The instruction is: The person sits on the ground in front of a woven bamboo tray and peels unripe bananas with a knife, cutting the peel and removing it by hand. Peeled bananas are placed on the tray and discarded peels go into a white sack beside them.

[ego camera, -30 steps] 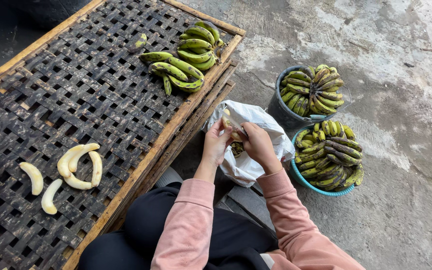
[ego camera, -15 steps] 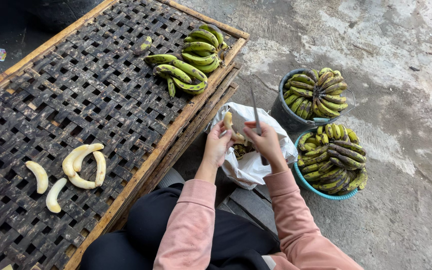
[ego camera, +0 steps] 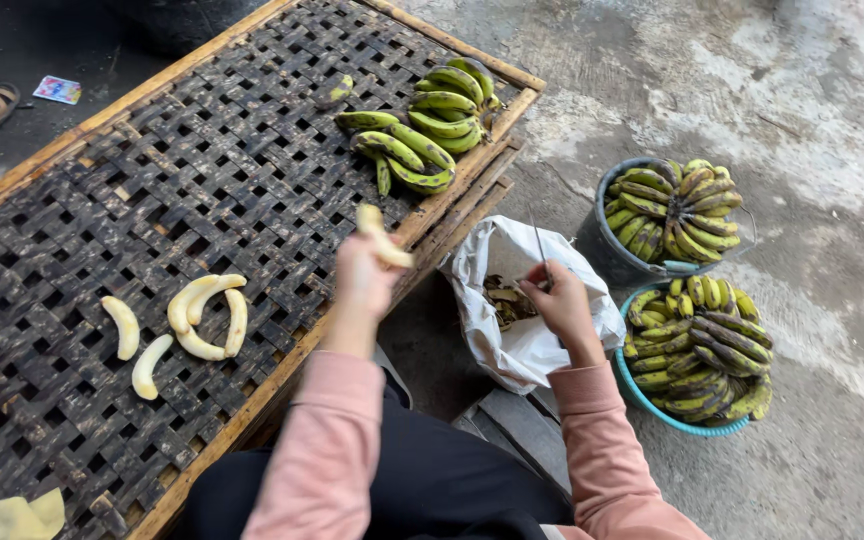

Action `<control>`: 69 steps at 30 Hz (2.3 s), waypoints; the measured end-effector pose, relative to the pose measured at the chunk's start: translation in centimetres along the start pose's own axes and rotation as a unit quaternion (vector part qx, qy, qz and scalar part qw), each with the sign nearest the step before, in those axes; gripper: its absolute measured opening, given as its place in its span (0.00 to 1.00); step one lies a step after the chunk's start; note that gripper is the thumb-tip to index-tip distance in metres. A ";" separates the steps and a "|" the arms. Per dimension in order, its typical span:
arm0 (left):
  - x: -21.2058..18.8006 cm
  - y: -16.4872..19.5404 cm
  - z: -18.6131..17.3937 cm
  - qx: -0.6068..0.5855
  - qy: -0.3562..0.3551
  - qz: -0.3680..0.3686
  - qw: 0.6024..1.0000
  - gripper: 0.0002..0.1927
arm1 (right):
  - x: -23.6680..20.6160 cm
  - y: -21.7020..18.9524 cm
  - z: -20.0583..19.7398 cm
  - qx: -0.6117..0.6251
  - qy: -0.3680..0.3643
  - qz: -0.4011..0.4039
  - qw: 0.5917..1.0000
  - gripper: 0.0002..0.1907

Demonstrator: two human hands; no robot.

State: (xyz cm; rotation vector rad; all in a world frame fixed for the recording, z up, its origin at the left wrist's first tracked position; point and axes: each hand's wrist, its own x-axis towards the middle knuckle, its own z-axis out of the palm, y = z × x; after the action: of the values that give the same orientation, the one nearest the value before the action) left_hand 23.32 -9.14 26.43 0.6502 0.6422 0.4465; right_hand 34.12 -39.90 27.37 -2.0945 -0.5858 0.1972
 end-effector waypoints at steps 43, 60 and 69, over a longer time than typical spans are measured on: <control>-10.3 -8.6 8.9 0.606 -0.119 0.648 0.446 0.20 | -7.5 -9.9 -3.2 -0.069 0.119 -0.239 0.961 0.28; -10.9 -8.3 9.1 0.610 -0.190 0.601 0.480 0.18 | -5.2 -7.9 -1.8 0.154 0.058 -0.020 0.986 0.19; -6.8 -10.2 6.6 0.207 -0.354 0.155 0.899 0.16 | -2.7 1.7 0.2 0.716 -0.251 0.174 0.628 0.33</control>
State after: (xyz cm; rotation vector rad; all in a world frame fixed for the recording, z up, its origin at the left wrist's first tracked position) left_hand 24.73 -22.97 26.34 1.2551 -0.0797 0.3299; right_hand 32.20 -41.82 25.67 -0.4806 -0.1278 1.0942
